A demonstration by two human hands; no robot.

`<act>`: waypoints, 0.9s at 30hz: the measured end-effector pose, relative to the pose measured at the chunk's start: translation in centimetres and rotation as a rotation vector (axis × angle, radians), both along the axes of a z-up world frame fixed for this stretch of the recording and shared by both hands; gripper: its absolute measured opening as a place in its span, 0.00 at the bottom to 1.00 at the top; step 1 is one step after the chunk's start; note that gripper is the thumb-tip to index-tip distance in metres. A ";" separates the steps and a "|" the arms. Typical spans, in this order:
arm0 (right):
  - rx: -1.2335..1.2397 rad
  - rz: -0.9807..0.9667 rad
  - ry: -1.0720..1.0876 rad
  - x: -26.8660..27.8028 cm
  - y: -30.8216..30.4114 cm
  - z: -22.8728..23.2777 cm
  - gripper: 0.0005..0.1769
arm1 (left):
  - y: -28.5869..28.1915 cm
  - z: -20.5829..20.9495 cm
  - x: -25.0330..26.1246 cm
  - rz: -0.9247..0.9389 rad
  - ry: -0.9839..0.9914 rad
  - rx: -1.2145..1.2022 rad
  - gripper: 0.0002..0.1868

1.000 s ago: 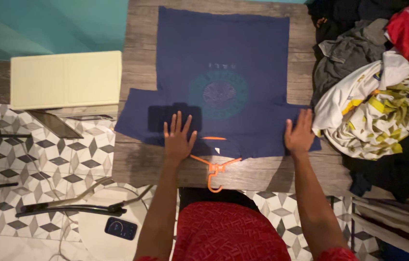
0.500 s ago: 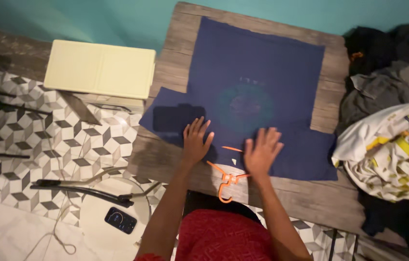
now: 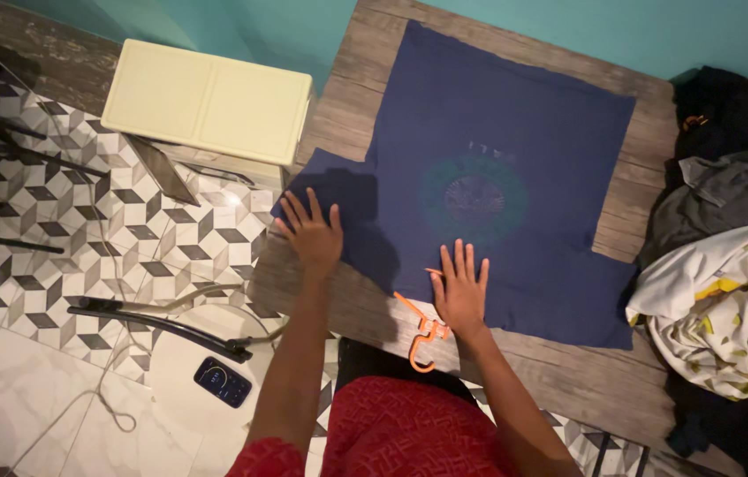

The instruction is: The person selects a blue t-shirt from a pile, lays it flat on a table, and smooths it out. They then retrieve an orange hanger, place it on the shirt, and hang the shirt on a clothing rack. The person repeats this process with a red and white jersey, smoothing it on the table before hanging it.

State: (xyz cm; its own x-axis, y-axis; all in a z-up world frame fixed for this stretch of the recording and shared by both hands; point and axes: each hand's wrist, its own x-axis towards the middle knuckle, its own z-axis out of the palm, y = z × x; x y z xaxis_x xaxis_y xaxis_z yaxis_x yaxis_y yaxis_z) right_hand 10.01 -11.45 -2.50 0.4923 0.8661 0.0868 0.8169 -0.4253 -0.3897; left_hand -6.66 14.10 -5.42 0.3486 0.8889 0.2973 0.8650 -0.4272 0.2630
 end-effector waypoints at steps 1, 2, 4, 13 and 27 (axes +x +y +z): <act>0.000 0.002 0.012 0.2 -0.1 0.0 0.33 | -0.1 -0.2 0.5 0.041 -0.007 0.039 0.35; -0.001 0.001 0.023 0.4 -0.3 0.1 0.33 | -0.2 -0.3 0.7 -0.084 -0.058 -0.002 0.35; -0.007 0.006 0.034 0.6 -0.6 0.3 0.32 | -0.4 -0.5 1.2 -0.335 -0.162 -0.085 0.34; -0.033 -0.018 0.101 1.4 -2.7 1.4 0.30 | -1.2 2.0 1.1 0.007 0.019 0.045 0.36; 0.121 -0.104 0.116 0.8 -8.7 3.3 0.24 | -14.8 3.9 -1.7 -1.167 0.003 -0.216 0.27</act>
